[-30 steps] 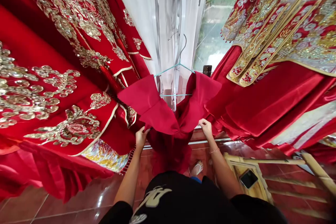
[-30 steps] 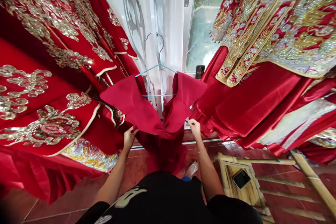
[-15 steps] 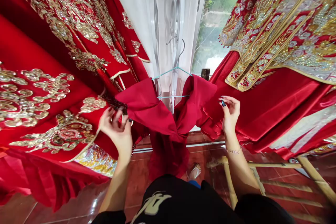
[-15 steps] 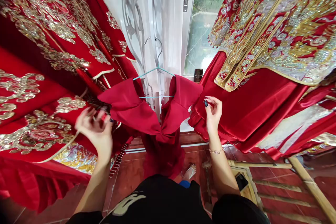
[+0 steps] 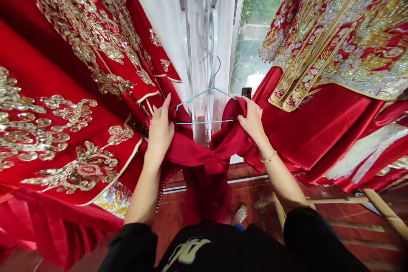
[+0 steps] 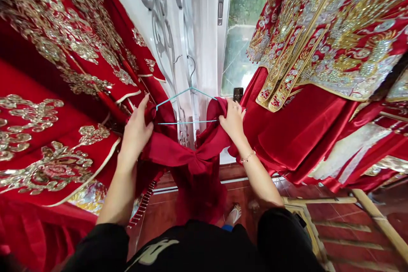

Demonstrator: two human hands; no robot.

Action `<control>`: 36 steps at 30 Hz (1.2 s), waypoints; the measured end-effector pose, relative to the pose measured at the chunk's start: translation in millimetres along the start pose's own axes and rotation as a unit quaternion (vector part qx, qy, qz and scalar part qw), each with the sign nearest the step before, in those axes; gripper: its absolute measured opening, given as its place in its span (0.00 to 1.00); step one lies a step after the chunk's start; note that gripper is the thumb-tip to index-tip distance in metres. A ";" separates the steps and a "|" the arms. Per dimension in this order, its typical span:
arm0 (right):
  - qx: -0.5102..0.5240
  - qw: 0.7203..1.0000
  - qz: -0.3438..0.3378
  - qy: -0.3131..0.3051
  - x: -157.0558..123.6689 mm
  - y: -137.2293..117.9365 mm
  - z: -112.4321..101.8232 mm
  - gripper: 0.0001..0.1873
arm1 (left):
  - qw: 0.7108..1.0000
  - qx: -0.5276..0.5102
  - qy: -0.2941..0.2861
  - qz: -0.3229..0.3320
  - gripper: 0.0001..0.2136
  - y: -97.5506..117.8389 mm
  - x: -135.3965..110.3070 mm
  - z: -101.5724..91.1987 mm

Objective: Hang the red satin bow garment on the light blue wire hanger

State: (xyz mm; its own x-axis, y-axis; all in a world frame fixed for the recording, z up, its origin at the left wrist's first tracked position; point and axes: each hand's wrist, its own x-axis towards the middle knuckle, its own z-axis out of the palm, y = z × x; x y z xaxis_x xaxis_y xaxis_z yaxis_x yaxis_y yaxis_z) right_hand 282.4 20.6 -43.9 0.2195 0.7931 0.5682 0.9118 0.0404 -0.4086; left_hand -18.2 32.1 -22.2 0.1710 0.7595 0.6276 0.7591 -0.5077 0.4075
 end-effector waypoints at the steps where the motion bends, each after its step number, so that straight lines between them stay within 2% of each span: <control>1: -0.012 1.000 -0.010 -0.020 1.1 3.2 -6.3 0.35 | 1.000 0.007 -0.021 0.006 0.38 -6.1 -1.8 -7.0; 4: -0.077 0.995 -0.019 -0.053 5.6 4.7 -22.0 0.28 | 0.997 0.054 -0.060 -0.009 0.34 -8.8 -1.6 -19.5; 8: -0.120 0.991 -0.011 -0.063 9.3 2.9 -27.0 0.23 | 0.991 0.110 -0.062 -0.034 0.30 2.1 3.4 -15.3; 13: -0.028 0.997 -0.055 -0.056 6.1 12.9 -24.5 0.29 | 0.989 0.127 -0.043 -0.057 0.24 3.1 3.7 -8.4; 17: 0.035 0.993 -0.095 -0.064 6.8 22.7 -23.7 0.33 | 0.990 0.125 -0.050 -0.035 0.24 -2.5 4.8 -10.2; 20: 0.062 0.989 -0.096 -0.088 8.5 27.4 -20.6 0.34 | 0.990 0.124 -0.056 -0.025 0.24 -3.8 5.1 -11.8; 23: 0.045 0.995 -0.065 -0.064 6.6 27.5 -14.9 0.35 | 0.989 0.128 -0.067 -0.026 0.25 -2.7 4.5 -13.0; 27: -0.015 0.998 -0.050 -0.019 1.3 19.1 -9.3 0.32 | 0.990 0.125 -0.064 -0.016 0.24 -4.6 5.1 -15.1; 31: -0.098 0.995 -0.008 0.002 1.4 9.5 -3.6 0.26 | 0.992 0.126 -0.030 -0.008 0.23 -11.7 5.9 -14.0; 36: -0.156 0.987 -0.011 0.040 6.1 5.2 1.6 0.23 | 0.987 0.160 0.009 -0.019 0.23 -15.2 7.5 -3.9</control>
State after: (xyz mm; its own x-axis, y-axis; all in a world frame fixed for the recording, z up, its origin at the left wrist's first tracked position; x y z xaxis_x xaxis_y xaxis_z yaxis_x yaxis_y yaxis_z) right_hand 288.0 26.7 -43.6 0.2134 0.7436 0.6336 0.9765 -0.1417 -0.1625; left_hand -30.9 43.9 -21.1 0.1293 0.7670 0.6285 0.9245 -0.3224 0.2032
